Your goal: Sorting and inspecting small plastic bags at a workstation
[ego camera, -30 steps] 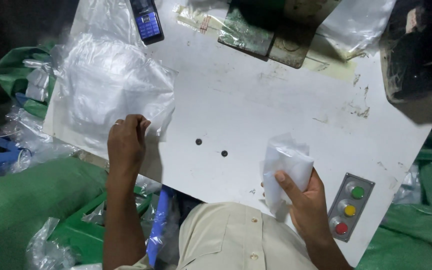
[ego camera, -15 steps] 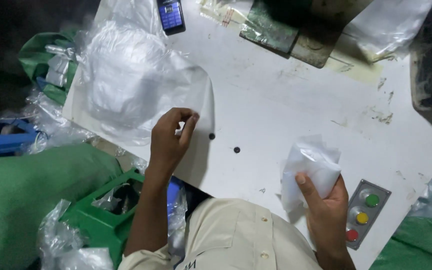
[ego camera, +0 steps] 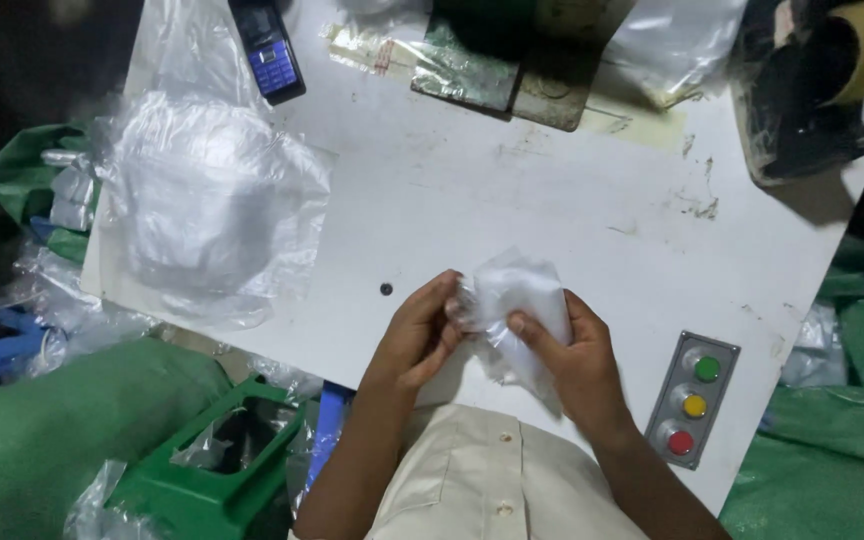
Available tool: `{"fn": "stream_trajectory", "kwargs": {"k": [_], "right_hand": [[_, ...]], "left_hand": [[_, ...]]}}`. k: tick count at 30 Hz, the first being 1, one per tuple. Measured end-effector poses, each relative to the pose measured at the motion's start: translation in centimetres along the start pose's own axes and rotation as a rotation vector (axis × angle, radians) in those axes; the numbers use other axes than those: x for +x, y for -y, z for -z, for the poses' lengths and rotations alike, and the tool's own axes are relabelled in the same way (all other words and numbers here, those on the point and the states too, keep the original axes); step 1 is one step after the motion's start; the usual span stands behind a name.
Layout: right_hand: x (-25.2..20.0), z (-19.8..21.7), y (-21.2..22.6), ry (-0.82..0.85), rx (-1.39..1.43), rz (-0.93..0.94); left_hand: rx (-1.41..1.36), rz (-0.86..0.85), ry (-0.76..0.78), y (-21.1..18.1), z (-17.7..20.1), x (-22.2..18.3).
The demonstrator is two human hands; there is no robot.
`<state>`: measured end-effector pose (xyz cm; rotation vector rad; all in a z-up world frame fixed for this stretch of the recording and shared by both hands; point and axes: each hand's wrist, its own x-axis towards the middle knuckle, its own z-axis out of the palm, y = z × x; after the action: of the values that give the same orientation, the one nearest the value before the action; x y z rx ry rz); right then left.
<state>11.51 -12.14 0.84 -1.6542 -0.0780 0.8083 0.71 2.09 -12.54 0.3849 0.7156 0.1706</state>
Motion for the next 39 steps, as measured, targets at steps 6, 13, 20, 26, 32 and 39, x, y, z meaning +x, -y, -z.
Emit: {"fn": "stream_trajectory", "kwargs": {"k": [6, 13, 20, 26, 32, 39], "right_hand": [[-0.9, 0.7, -3.2, 0.028, -0.091, 0.088], [-0.2, 1.0, -5.0, 0.120, -1.187, 0.549], [1.5, 2.4, -2.1, 0.012, 0.012, 0.036], [0.4, 5.2, -5.6, 0.263, -0.129, 0.106], [-0.9, 10.6, -3.0, -0.126, -0.464, -0.032], [4.5, 12.7, 0.7, -0.516, -0.458, 0.708]], "left_hand": [[0.605, -0.364, 0.005, -1.2, -7.1, -2.9], [1.413, -1.084, -0.094, 0.4, -9.8, -3.8], [1.662, -1.590, 0.079, -0.5, -9.7, -2.7], [1.450, -1.419, 0.239, 1.4, -12.9, -3.8], [1.162, -1.058, 0.505, 1.5, -14.3, -3.5], [0.496, -0.699, -0.047, -10.7, -14.5, 4.0]]}}
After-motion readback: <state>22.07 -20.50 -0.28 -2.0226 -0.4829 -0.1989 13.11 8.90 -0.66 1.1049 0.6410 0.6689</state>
